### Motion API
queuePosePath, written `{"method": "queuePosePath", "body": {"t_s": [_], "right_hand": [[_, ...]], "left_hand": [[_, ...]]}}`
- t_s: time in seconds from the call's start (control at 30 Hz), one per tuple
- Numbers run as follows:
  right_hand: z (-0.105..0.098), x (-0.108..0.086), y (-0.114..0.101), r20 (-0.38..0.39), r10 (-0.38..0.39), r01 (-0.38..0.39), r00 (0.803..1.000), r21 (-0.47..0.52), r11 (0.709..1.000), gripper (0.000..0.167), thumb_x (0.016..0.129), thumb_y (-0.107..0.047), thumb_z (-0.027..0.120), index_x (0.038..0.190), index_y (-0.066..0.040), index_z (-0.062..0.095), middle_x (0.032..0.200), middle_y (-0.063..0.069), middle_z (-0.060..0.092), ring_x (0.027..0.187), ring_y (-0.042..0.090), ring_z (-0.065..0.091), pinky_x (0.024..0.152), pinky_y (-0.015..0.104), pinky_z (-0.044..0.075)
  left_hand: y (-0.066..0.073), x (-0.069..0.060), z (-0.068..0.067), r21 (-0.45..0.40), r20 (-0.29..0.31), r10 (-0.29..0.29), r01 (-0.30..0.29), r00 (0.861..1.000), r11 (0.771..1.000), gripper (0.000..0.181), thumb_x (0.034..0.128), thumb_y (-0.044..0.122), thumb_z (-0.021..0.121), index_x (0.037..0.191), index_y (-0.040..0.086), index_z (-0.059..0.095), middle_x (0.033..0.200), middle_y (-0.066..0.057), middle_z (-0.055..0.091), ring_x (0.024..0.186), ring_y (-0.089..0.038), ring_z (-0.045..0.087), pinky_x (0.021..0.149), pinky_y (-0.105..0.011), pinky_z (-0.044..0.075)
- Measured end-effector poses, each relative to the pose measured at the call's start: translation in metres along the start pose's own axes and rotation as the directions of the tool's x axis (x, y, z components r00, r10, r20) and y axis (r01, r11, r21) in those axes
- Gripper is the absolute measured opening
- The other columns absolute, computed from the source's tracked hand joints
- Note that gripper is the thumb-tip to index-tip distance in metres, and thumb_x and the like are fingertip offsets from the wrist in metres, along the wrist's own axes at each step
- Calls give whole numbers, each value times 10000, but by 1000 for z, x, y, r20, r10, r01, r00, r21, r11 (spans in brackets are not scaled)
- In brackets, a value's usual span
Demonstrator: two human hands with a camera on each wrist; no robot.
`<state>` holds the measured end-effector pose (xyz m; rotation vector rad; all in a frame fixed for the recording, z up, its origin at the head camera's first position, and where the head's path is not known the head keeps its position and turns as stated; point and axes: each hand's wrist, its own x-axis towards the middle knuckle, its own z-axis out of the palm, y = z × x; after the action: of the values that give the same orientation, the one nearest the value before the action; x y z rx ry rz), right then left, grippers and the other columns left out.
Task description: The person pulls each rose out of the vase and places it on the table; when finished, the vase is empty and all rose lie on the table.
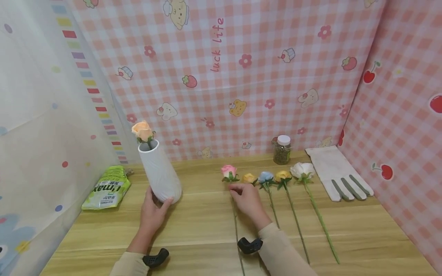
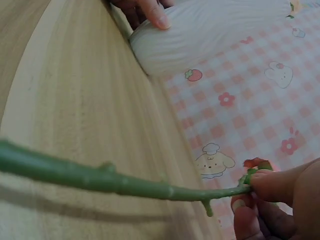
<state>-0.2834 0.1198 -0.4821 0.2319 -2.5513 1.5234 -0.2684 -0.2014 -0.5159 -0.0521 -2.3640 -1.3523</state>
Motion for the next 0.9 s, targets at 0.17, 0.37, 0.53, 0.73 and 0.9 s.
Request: {"method": "queuePosePath", "body": {"t_s": [0.17, 0.37, 0.53, 0.73, 0.9], "right_hand": [[4, 0, 5, 29, -10, 12, 1000, -53, 999, 188, 851, -45, 718, 1037, -48, 747, 946, 54, 722, 819, 157, 637, 676, 291, 520], [8, -1, 8, 43, -17, 22, 999, -116, 993, 209, 860, -59, 712, 1068, -64, 737, 962, 62, 722, 830, 158, 643, 709, 331, 537], [11, -3, 12, 43, -36, 44, 998, -195, 980, 192, 861, -63, 711, 1051, -67, 739, 958, 40, 722, 834, 163, 651, 732, 352, 541], [13, -6, 11, 54, -29, 41, 998, -248, 968, 197, 850, -63, 721, 1045, -46, 733, 941, 40, 720, 848, 178, 658, 754, 374, 543], [11, -7, 10, 46, -32, 43, 998, -255, 966, 204, 845, -68, 724, 1046, -31, 729, 919, 42, 716, 840, 184, 659, 755, 382, 541]], "left_hand": [[-1, 1, 0, 1, 8, -2, 2, 1000, 1000, 888, 847, 295, 748, 1507, 31, 216, 1435, -228, 402, 1305, -333, 415, 1062, -467, 357], [-1, 1, 0, 9, 7, 7, -7, 1000, 1000, 889, 848, 291, 749, 1507, 28, 212, 1442, -230, 394, 1310, -334, 409, 1065, -468, 352], [0, 0, -1, 16, 14, -4, 4, 1000, 1000, 891, 852, 296, 744, 1510, 30, 206, 1452, -227, 383, 1316, -335, 401, 1068, -471, 347], [0, 0, -1, 10, 15, -10, 10, 1000, 1000, 892, 855, 299, 741, 1512, 29, 201, 1470, -228, 359, 1328, -340, 385, 1076, -467, 341], [-1, 0, 0, 14, 12, -10, 10, 1000, 1000, 899, 855, 301, 741, 1513, 25, 194, 1480, -231, 344, 1334, -345, 377, 1080, -464, 336]]}}
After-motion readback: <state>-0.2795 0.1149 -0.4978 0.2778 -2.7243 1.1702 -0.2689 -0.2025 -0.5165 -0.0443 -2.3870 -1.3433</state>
